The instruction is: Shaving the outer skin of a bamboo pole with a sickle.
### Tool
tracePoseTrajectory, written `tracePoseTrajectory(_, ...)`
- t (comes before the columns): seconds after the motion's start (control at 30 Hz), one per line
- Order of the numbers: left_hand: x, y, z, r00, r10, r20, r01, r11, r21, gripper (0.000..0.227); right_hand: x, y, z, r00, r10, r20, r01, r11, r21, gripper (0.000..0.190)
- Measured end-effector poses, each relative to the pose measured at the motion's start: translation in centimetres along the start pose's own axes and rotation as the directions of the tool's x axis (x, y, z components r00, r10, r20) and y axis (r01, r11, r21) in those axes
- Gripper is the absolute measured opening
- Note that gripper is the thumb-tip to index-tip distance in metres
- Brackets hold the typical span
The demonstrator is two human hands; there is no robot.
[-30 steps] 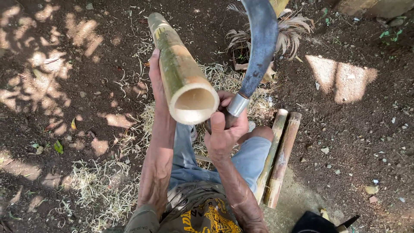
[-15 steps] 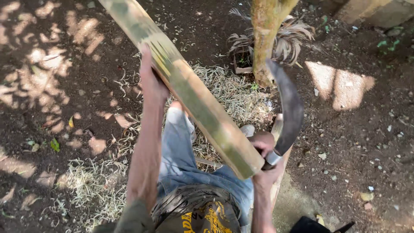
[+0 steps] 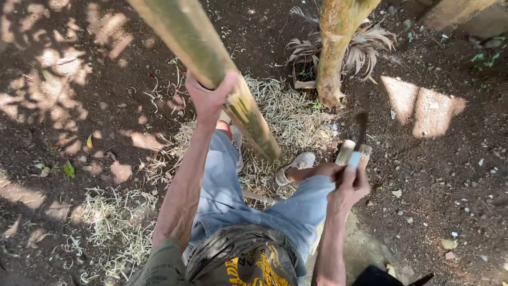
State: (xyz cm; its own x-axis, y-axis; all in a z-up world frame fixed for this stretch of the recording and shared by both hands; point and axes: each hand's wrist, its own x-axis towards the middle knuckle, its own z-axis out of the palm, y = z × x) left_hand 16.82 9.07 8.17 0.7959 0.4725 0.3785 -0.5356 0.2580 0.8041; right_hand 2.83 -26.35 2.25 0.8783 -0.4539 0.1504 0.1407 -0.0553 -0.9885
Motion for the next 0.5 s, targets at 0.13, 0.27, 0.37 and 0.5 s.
tracePoseTrajectory(0.13,-1.3,1.6,3.2,0.995,0.078,0.066,-0.086,0.99,0.113,0.067,2.2,-2.1,3.3,0.95,-0.213,-0.228,0.207,0.977,-0.052,0.019)
tracePoseTrajectory(0.27,-2.9,0.7,5.6,0.987,0.072,0.143,-0.107,0.959,0.261,0.081,1.1,3.8,9.8,0.893,-0.437,0.111,0.437,0.777,-0.453,0.016)
tracePoseTrajectory(0.37,-3.9,-1.1,5.4,0.976,0.085,0.2,-0.159,0.909,0.384,0.087,-0.4,-0.1,10.9,0.767,-0.539,0.349,0.642,0.627,-0.442,0.021)
tracePoseTrajectory(0.5,-4.0,-2.1,4.2,0.981,0.047,0.188,-0.128,0.884,0.449,0.089,2.6,4.5,5.2,0.935,-0.32,0.156,0.355,0.798,-0.487,0.016)
